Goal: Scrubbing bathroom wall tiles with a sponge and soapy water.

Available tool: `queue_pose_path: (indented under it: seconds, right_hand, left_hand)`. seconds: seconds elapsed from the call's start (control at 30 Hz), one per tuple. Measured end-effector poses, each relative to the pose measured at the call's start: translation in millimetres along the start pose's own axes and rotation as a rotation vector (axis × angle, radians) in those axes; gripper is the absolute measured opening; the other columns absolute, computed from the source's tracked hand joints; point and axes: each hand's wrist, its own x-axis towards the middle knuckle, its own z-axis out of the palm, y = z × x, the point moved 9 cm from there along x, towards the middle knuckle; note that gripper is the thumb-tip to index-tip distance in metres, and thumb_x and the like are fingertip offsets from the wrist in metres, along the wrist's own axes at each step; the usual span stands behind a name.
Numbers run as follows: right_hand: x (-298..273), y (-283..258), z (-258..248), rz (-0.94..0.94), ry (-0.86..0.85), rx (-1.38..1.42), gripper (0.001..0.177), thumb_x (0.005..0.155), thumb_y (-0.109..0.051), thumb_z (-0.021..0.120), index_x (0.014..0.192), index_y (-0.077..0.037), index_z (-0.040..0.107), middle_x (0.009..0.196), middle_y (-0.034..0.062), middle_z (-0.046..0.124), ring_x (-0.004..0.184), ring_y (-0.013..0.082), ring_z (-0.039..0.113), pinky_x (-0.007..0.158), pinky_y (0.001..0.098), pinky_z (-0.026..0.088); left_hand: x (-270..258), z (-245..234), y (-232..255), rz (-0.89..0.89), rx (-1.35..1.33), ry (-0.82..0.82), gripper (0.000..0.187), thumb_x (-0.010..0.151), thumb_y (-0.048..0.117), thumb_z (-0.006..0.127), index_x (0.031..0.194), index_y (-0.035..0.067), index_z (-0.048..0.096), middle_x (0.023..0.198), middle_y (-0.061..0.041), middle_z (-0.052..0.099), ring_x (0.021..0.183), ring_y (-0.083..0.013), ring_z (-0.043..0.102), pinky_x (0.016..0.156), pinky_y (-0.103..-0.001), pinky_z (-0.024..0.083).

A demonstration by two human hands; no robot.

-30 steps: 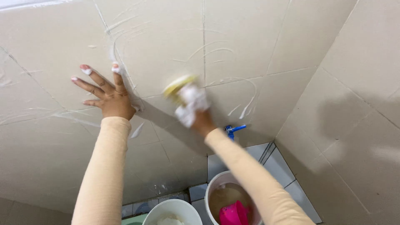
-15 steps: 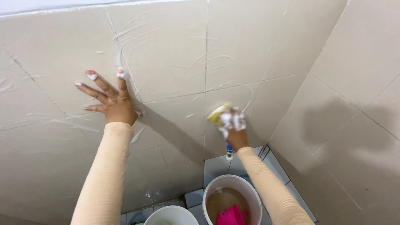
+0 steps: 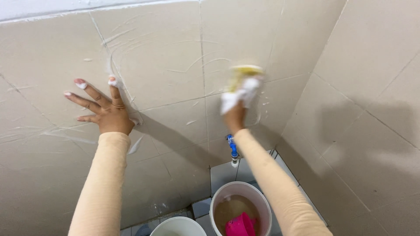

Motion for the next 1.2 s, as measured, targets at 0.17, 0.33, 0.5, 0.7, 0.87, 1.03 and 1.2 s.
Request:
queue_pose_path:
  seconds: [0.17,0.33,0.5,0.7,0.87,1.03,1.2]
  right_hand:
    - [-116.3,-209.8,3.1,-0.975,0.169,-0.499,0.065,0.095,-0.026,0.06,0.147,0.002,0.033,0.138,0.0335,0.049,0.115,0.0488,0.059,0.093,0.0548,0.053]
    - [-39.3,25.4,-30.3,-0.124,0.162,-0.414,0.051,0.092,-0.022,0.061,0.136,-0.003,0.044,0.122,0.0267,0.06,0.1,0.0418,0.065,0.079,0.0498,0.057]
    - [-34.2,43.5,-42.5,-0.158,0.148,-0.526,0.041,0.093,-0.022,0.059,0.129,-0.006,0.047,0.118,0.0232,0.061,0.099,0.0392,0.065,0.08,0.0478,0.056]
    - [-33.3,-5.0,-49.8,-0.248,0.123,-0.659,0.029,0.094,-0.021,0.056,0.12,-0.01,0.051,0.112,0.0191,0.063,0.099,0.0362,0.066,0.082,0.0455,0.055]
    - [-52.4,-43.4,-33.2,-0.278,0.102,-0.762,0.019,0.095,-0.021,0.054,0.113,-0.013,0.054,0.108,0.0156,0.065,0.098,0.0337,0.066,0.083,0.0436,0.055]
    - [-46.7,68.1,-66.0,-0.313,0.07,-0.854,0.011,0.097,-0.021,0.052,0.105,-0.016,0.057,0.103,0.0122,0.067,0.098,0.0312,0.067,0.085,0.0417,0.054]
    - [-8.7,282.2,-61.9,-0.36,0.041,-0.953,0.01,0.098,-0.02,0.05,0.098,-0.018,0.06,0.098,0.0088,0.069,0.097,0.0287,0.067,0.086,0.0398,0.054]
  left_hand:
    - [3.7,17.5,1.2,-0.05,-0.01,-0.011,0.147,0.081,0.052,0.089,0.167,0.035,-0.03,0.156,-0.037,-0.037,0.136,-0.068,-0.029,0.102,-0.088,0.03]
    - [-9.8,13.4,56.7,-0.194,-0.179,-0.222,0.167,0.066,0.077,0.086,0.157,-0.005,-0.027,0.139,-0.054,-0.029,0.115,-0.0806,-0.031,0.106,-0.097,0.015]
    - [-17.8,25.6,95.6,-0.192,-0.188,-0.213,0.161,0.074,0.077,0.078,0.151,-0.015,-0.029,0.134,-0.064,-0.025,0.109,-0.0853,-0.022,0.082,-0.081,0.05]
    - [-20.4,19.0,94.0,-0.243,-0.142,-0.312,0.157,0.074,0.074,0.078,0.151,-0.013,-0.027,0.137,-0.063,-0.02,0.108,-0.0851,-0.013,0.077,-0.074,0.053]
    - [-21.1,21.1,97.7,-0.188,-0.066,-0.303,0.147,0.082,0.075,0.069,0.154,-0.018,-0.019,0.136,-0.065,-0.018,0.115,-0.0862,-0.01,0.068,-0.069,0.06]
    - [-21.6,19.2,96.8,-0.171,0.007,-0.261,0.15,0.082,0.076,0.072,0.153,-0.02,-0.019,0.133,-0.065,-0.02,0.112,-0.0861,-0.012,0.067,-0.07,0.058]
    - [-17.2,31.3,90.6,-0.211,-0.171,-0.242,0.166,0.07,0.073,0.085,0.148,-0.021,-0.028,0.123,-0.064,-0.03,0.095,-0.0866,-0.022,0.079,-0.086,0.042]
